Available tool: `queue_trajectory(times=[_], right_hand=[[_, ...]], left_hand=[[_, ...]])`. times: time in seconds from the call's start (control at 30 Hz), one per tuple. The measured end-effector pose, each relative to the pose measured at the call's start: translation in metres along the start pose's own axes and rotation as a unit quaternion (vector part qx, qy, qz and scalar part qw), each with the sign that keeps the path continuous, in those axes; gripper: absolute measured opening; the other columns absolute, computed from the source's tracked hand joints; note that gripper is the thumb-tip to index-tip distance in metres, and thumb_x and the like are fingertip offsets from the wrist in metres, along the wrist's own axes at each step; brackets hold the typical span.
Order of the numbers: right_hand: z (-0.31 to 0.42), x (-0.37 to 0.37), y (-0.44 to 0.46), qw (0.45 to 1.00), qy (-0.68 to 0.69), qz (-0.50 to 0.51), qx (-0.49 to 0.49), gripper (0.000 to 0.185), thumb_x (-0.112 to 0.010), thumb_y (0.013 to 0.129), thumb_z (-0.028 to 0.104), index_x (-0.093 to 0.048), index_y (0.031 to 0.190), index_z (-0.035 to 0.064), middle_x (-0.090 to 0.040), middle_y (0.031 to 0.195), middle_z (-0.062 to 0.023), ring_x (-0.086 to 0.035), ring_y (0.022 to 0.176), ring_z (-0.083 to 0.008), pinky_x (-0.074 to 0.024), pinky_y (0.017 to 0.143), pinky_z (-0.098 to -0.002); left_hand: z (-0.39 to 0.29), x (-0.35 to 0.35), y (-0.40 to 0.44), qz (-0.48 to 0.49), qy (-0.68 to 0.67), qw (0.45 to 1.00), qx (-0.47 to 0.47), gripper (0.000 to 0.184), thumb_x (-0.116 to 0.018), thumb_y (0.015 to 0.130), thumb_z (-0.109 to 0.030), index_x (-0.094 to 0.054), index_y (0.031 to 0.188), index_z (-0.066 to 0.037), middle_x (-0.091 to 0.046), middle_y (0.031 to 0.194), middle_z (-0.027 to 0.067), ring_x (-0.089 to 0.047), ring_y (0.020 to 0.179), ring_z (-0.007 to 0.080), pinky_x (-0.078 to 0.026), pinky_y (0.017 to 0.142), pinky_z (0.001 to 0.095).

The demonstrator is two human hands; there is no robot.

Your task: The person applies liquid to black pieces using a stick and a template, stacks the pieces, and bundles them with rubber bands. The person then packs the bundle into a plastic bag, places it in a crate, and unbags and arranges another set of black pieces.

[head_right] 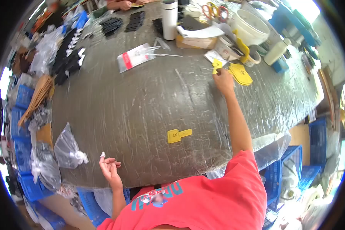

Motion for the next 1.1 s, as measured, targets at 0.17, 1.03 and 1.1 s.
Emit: queue_trajectory(times=[0.17,1.03,1.1], right_hand=[[0.031,-0.009,-0.006,0.994,0.028,0.063,0.080,0.032,-0.064,0.081,0.025,-0.072,0.102,0.0017,-0.072,0.096,-0.0190,-0.070,0.089,-0.0316,-0.0531,0.081,-0.0415],[-0.039,-0.016,0.118,0.922,-0.373,0.083,0.064,0.020,-0.065,0.081,0.021,-0.074,0.098,0.0147,-0.072,0.094,-0.0143,-0.070,0.090,-0.0317,-0.0549,0.077,-0.0454],[-0.027,-0.006,0.116,0.942,-0.325,0.059,0.063,0.018,-0.062,0.083,0.018,-0.074,0.095,0.0132,-0.072,0.091,-0.0162,-0.070,0.087,-0.0345,-0.0553,0.078,-0.0455]], left_hand=[[-0.011,0.056,-0.001,-0.094,0.042,0.993,-0.052,0.045,-0.048,0.096,-0.001,-0.037,0.139,0.000,-0.057,0.112,0.0130,-0.062,0.085,0.0182,-0.053,0.077,0.0312],[0.035,0.187,0.063,-0.222,0.389,0.889,-0.094,0.051,-0.042,0.094,0.001,-0.037,0.145,-0.003,-0.055,0.122,0.0148,-0.057,0.097,0.0244,-0.046,0.086,0.0344],[0.025,0.184,0.063,-0.220,0.399,0.885,-0.095,0.050,-0.043,0.095,0.000,-0.037,0.144,-0.002,-0.055,0.122,0.0156,-0.057,0.097,0.0253,-0.046,0.087,0.0356]])
Point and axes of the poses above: each hand's wrist, its own y-axis towards the middle knuckle, its own x-axis out of the back of the hand, z = x × y, the point moved 4 cm from there along y, towards the middle knuckle
